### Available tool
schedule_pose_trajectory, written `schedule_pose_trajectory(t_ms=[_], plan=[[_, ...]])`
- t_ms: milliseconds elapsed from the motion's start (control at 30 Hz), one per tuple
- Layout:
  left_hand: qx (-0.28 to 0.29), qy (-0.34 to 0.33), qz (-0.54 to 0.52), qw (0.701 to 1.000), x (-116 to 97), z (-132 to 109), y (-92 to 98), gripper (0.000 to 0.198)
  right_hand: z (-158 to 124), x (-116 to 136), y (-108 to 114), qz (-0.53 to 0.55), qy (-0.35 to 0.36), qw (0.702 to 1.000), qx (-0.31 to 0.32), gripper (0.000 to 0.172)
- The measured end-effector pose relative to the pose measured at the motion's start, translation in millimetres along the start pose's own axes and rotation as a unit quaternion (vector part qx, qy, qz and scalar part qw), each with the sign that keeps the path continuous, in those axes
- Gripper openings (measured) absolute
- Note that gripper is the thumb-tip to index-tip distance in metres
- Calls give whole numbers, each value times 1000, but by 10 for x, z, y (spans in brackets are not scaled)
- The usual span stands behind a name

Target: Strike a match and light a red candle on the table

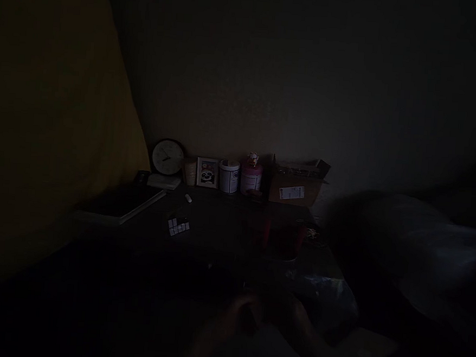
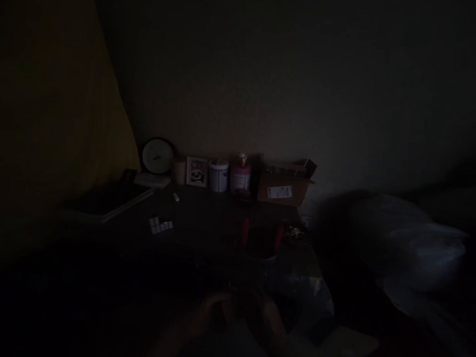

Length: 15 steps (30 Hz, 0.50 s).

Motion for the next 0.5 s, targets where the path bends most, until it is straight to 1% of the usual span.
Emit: schedule_pose_trajectory(t_ms=[33, 100, 167, 200, 233, 333, 400, 500], plan=[[3, 3, 26, 1000, -32, -23, -17, 34, 9, -30, -4, 1, -5, 1000, -3, 26], [-31, 24, 47, 998, -75, -72, -12, 35, 33, -106, -26, 1, -17, 1000, -11, 30], [-77, 48, 29, 995, -97, -117, -2, 29, 54, -173, -53, -3, -22, 1000, -17, 30], [-91, 47, 19, 995, -119, -131, -5, 27, 59, -194, -63, -5, -20, 1000, -20, 28], [-92, 39, 21, 995, -148, -139, -20, 27, 60, -204, -69, -7, -17, 1000, -23, 27], [-40, 8, 82, 996, -251, -153, -101, 35, 43, -182, -67, -11, -3, 1000, -25, 27], [-11, 13, 104, 994, -280, -168, -142, 36, 27, -137, -58, -15, 5, 1000, -24, 25], [14, 21, 102, 994, -266, -167, -159, 36, 10, -49, -22, -22, 22, 999, -41, 34]])
Point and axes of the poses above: each hand's wrist, its own z-axis towards the middle knuckle, its own y-axis out of the back of the hand, x = y × z, the point moved 6 cm from there along z, towards the middle knuckle, and after that the axes turned 12 degrees about -y, right-handed, at the moved point
